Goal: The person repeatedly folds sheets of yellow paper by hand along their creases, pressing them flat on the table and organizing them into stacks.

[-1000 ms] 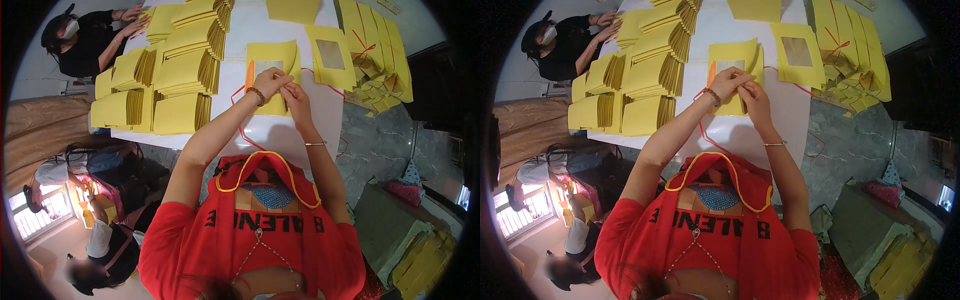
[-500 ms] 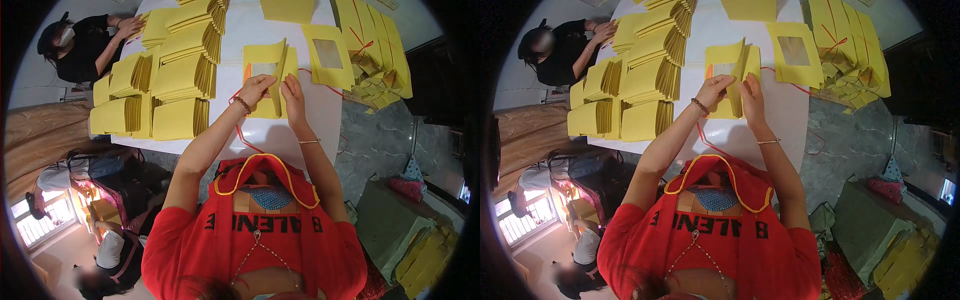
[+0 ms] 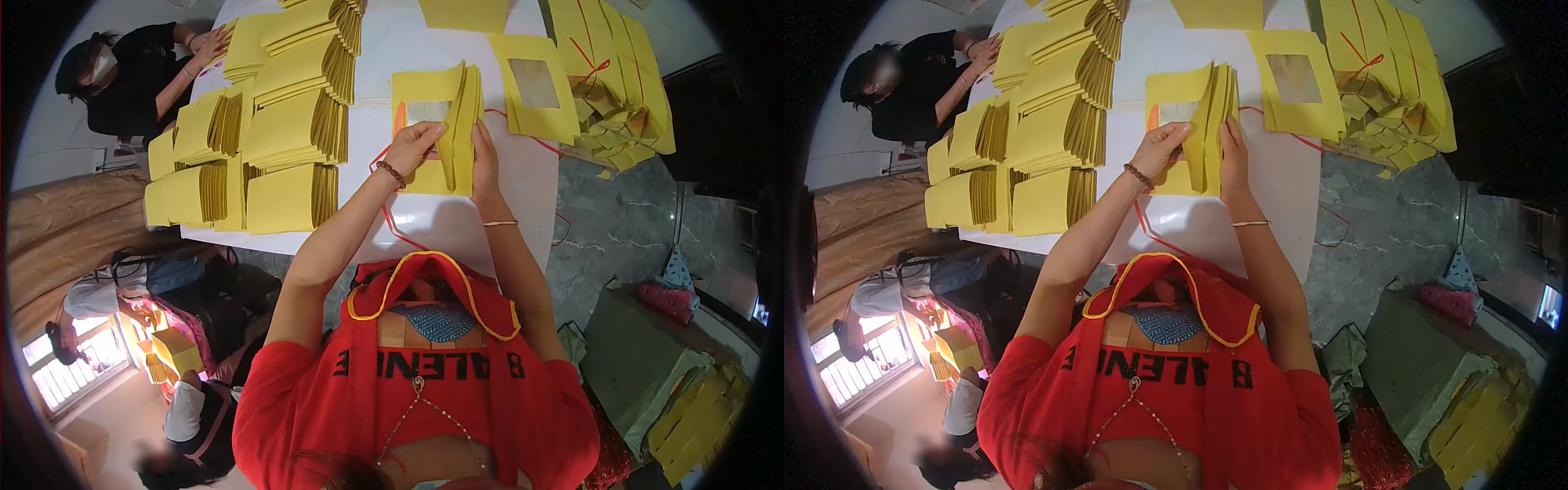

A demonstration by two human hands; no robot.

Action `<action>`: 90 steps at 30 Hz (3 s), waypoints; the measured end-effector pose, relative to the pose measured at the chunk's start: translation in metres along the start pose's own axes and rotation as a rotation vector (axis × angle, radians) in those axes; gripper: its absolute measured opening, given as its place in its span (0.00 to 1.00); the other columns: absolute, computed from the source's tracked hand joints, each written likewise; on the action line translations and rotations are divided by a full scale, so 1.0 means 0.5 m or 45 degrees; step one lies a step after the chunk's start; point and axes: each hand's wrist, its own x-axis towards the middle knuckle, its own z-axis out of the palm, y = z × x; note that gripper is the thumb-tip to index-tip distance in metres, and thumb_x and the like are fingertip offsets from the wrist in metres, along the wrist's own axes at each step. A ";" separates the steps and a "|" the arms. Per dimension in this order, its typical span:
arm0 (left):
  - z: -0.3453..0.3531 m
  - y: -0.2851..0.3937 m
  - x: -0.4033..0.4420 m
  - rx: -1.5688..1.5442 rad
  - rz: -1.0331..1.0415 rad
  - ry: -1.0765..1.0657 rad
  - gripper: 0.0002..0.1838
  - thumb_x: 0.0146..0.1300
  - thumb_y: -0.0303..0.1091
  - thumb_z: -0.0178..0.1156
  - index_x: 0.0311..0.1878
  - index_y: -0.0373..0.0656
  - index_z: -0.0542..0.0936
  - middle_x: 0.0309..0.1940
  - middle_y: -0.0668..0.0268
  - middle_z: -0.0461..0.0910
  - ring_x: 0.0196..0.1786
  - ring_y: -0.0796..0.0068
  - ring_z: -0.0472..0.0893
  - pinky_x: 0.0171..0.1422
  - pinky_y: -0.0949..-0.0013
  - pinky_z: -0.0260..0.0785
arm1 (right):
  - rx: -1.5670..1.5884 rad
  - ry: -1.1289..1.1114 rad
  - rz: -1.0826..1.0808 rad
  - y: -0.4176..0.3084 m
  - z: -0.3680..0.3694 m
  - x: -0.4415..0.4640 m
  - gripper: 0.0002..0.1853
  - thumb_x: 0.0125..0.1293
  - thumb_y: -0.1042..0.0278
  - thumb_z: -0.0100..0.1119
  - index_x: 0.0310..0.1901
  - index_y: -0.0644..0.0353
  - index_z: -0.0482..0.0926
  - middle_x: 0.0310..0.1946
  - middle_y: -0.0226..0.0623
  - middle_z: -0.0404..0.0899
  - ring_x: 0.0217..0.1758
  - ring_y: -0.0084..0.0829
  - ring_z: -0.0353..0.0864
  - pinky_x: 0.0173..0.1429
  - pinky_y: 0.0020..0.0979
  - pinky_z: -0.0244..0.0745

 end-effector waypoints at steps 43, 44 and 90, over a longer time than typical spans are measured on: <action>0.030 -0.010 0.026 0.526 0.528 0.276 0.25 0.57 0.45 0.63 0.54 0.41 0.74 0.26 0.70 0.74 0.23 0.85 0.69 0.25 0.78 0.62 | -0.276 -0.205 -0.108 -0.026 0.028 -0.037 0.23 0.65 0.77 0.48 0.62 0.67 0.63 0.57 0.37 0.69 0.58 0.24 0.68 0.61 0.25 0.63; 0.034 -0.001 0.020 0.520 0.426 0.269 0.25 0.58 0.45 0.63 0.54 0.40 0.74 0.26 0.70 0.74 0.23 0.85 0.68 0.25 0.78 0.62 | -0.205 -0.219 -0.121 -0.029 0.034 -0.041 0.23 0.64 0.79 0.47 0.62 0.67 0.62 0.58 0.37 0.68 0.59 0.25 0.67 0.62 0.25 0.62; 0.042 0.002 0.015 0.519 0.820 0.575 0.18 0.56 0.24 0.51 0.52 0.39 0.73 0.41 0.55 0.76 0.34 0.71 0.77 0.36 0.70 0.69 | 0.253 -0.173 0.097 -0.017 0.001 -0.023 0.20 0.69 0.71 0.44 0.61 0.65 0.64 0.56 0.36 0.69 0.58 0.25 0.68 0.62 0.28 0.64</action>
